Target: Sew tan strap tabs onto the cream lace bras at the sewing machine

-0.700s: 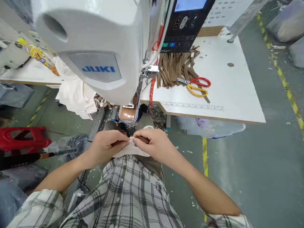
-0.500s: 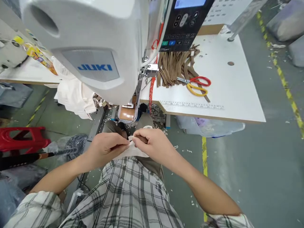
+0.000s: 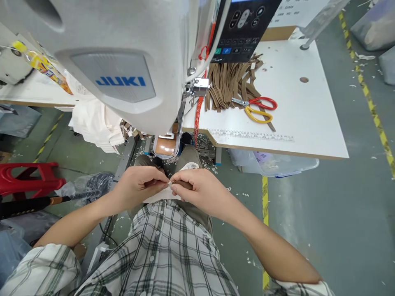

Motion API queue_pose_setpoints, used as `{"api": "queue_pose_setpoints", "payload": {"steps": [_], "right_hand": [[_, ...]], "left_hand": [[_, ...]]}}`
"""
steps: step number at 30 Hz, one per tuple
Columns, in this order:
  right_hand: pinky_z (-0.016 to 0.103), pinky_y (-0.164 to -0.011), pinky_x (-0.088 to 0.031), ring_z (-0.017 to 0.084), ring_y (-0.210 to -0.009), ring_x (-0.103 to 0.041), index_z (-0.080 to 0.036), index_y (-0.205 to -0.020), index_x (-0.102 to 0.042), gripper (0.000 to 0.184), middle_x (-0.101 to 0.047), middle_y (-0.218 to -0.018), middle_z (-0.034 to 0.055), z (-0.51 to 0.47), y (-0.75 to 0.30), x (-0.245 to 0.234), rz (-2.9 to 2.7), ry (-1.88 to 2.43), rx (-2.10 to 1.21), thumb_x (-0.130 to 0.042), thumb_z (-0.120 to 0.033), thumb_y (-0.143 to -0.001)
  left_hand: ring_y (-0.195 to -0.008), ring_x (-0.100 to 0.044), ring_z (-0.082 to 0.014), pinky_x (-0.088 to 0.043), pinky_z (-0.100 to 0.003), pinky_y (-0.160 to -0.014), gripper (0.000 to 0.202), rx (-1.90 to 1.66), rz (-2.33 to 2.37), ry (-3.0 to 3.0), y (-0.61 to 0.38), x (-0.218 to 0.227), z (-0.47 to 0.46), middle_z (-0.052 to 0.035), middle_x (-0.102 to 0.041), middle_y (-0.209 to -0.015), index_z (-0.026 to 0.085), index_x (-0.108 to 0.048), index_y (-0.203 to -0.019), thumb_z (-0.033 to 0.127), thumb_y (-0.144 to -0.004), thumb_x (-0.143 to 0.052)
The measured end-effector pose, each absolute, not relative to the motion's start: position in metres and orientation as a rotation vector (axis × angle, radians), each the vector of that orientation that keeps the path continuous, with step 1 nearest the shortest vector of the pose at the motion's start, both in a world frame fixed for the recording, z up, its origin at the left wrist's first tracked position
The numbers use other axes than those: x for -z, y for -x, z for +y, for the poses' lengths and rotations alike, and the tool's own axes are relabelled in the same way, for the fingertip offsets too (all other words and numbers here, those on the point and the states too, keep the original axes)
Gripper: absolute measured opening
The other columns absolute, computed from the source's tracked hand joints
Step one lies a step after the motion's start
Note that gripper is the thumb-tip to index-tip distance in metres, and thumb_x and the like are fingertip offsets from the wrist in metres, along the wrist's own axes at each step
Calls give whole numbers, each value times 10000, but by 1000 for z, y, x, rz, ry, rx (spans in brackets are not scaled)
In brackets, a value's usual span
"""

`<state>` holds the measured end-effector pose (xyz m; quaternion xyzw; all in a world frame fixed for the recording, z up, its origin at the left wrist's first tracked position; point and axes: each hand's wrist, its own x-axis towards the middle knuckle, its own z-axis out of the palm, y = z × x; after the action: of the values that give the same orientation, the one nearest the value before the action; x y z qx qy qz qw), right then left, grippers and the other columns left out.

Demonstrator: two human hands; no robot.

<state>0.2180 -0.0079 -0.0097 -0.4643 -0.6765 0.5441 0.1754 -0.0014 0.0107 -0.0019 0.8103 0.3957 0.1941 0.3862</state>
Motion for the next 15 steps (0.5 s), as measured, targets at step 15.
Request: {"api": "queue_pose_setpoints", "payload": {"steps": [15], "right_hand": [[241, -602, -343, 119, -659, -532, -194, -826, -654, 142, -613, -699, -6, -17, -202, 22, -2040, 1318, -857, -551, -207, -923]], "left_hand": [[-680, -630, -132, -441, -243, -600, 178, -275, 1043, -2279, 4, -8, 18, -3, -693, -760, 159, -673, -897, 258, -955, -536]]}}
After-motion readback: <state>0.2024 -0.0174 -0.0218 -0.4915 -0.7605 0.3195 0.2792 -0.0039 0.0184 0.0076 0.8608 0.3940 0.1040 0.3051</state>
